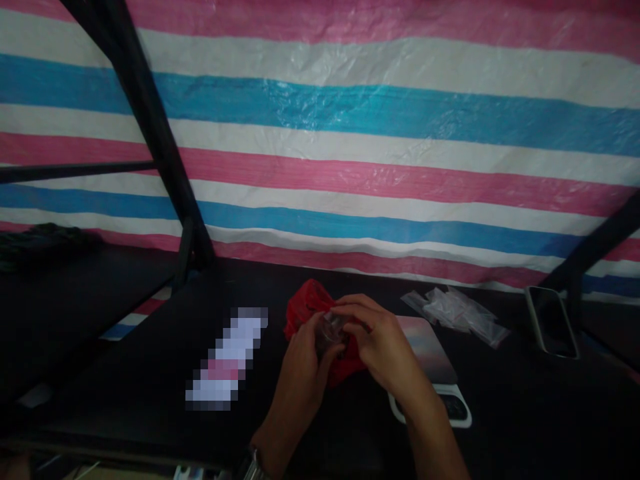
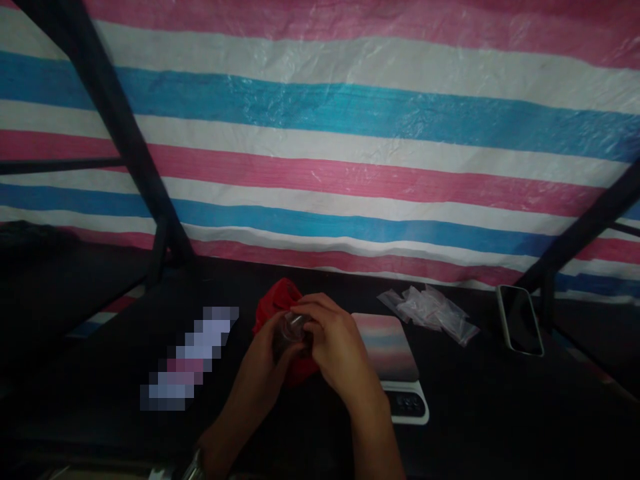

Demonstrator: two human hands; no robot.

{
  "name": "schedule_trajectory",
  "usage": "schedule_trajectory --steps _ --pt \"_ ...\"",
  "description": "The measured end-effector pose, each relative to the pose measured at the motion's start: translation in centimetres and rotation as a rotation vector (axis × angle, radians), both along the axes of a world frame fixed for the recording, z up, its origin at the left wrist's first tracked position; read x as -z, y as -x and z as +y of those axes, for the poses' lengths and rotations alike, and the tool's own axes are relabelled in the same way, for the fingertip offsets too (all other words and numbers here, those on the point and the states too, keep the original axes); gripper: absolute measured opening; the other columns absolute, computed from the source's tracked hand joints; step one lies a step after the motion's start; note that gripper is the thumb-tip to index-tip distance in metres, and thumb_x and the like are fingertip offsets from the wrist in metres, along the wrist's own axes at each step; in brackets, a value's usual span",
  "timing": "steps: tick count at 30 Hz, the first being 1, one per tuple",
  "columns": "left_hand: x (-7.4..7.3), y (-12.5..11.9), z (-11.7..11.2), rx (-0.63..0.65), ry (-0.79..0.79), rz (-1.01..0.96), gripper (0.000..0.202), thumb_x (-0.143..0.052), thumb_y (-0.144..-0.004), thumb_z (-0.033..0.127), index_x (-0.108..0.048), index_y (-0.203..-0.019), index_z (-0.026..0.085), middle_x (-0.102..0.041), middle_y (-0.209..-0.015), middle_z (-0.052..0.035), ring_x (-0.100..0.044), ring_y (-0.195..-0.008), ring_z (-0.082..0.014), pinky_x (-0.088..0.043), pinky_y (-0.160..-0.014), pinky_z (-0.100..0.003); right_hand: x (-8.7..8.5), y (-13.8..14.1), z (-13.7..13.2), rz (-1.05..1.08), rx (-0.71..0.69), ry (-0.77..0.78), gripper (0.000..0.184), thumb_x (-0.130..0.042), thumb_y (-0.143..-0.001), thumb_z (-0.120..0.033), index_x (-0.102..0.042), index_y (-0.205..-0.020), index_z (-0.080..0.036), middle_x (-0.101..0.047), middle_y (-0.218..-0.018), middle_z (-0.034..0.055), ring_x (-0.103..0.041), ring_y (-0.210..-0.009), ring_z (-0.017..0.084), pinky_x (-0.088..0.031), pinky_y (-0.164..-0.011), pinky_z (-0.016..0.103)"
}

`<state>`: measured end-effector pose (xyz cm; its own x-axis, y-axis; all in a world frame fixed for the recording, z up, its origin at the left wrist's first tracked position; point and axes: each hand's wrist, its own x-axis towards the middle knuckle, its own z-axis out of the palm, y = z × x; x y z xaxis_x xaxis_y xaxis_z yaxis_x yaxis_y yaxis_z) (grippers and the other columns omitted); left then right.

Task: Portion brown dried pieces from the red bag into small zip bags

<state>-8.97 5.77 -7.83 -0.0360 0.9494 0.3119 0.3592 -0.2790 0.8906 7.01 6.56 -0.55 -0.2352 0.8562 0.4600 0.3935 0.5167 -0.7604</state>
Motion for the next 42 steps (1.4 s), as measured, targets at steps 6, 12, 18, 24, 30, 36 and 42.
schedule_trajectory --steps 6,12,18,24,30,36,42 --pt "-0.1 -0.1 0.0 -0.014 0.025 -0.065 0.051 -0.065 -0.092 0.037 -0.059 -0.140 0.022 -0.070 -0.139 -0.0157 -0.066 -0.128 -0.0341 -0.049 -0.112 -0.055 0.0 0.3 -0.3 -0.041 0.008 -0.113 0.045 -0.049 -0.093 -0.001 -0.080 -0.112 -0.027 -0.073 -0.124 0.0048 -0.070 -0.118 0.016 -0.055 -0.100 0.027" --pt "0.1 -0.1 0.0 -0.021 -0.025 -0.123 0.050 -0.066 -0.091 0.035 -0.058 -0.139 0.022 -0.068 -0.139 -0.0146 -0.066 -0.128 -0.0323 -0.052 -0.110 -0.052 -0.2 0.3 0.0 0.068 0.079 -0.154 0.040 -0.053 -0.094 -0.004 -0.080 -0.111 -0.028 -0.074 -0.124 0.0043 -0.070 -0.119 0.018 -0.054 -0.105 0.029" --pt "0.7 -0.2 -0.3 -0.194 -0.294 -0.106 0.045 -0.069 -0.093 0.035 -0.057 -0.136 0.024 -0.066 -0.126 -0.0101 -0.068 -0.113 -0.0282 -0.057 -0.096 -0.046 1.4 -0.5 0.6 -0.095 0.181 0.034 0.043 -0.058 -0.086 0.000 -0.080 -0.115 -0.024 -0.075 -0.119 0.0086 -0.071 -0.113 0.024 -0.053 -0.105 0.039" --pt "1.5 0.5 0.5 -0.294 -0.453 0.031 0.054 -0.069 -0.095 0.033 -0.049 -0.145 0.027 -0.059 -0.127 -0.0106 -0.063 -0.112 -0.0277 -0.056 -0.090 -0.043 0.7 0.3 -0.1 0.052 0.065 0.124 0.022 -0.066 -0.094 -0.017 -0.081 -0.109 -0.023 -0.077 -0.116 0.0075 -0.071 -0.111 0.023 -0.053 -0.103 0.037" --pt "0.6 -0.3 -0.7 -0.191 -0.361 0.064 0.058 -0.060 -0.100 0.029 -0.041 -0.154 0.025 -0.059 -0.135 -0.0146 -0.059 -0.123 -0.0288 -0.053 -0.101 -0.049 -0.9 1.9 -1.3 0.256 -0.034 0.274 0.013 -0.071 -0.091 -0.025 -0.082 -0.097 -0.025 -0.080 -0.095 0.0012 -0.074 -0.086 0.018 -0.055 -0.077 0.027" --pt "-2.0 -2.2 -1.2 -0.080 -0.100 -0.493 0.046 -0.063 -0.098 0.049 -0.065 -0.135 0.022 -0.074 -0.127 -0.0116 -0.072 -0.114 -0.0263 -0.061 -0.094 -0.039 0.1 0.8 -1.2 0.318 0.157 0.215 0.014 -0.069 -0.091 -0.030 -0.080 -0.090 -0.022 -0.080 -0.089 0.0027 -0.072 -0.085 0.020 -0.054 -0.076 0.028" --pt "-3.1 -3.8 -0.9 -0.114 -0.029 -0.579 0.035 -0.072 -0.090 0.054 -0.081 -0.097 0.021 -0.083 -0.098 -0.0065 -0.078 -0.090 -0.0224 -0.065 -0.082 -0.033 0.0 -1.1 -1.9 0.291 0.235 0.178 0.014 -0.069 -0.090 -0.029 -0.079 -0.097 -0.023 -0.082 -0.096 0.0042 -0.074 -0.089 0.021 -0.056 -0.082 0.030"
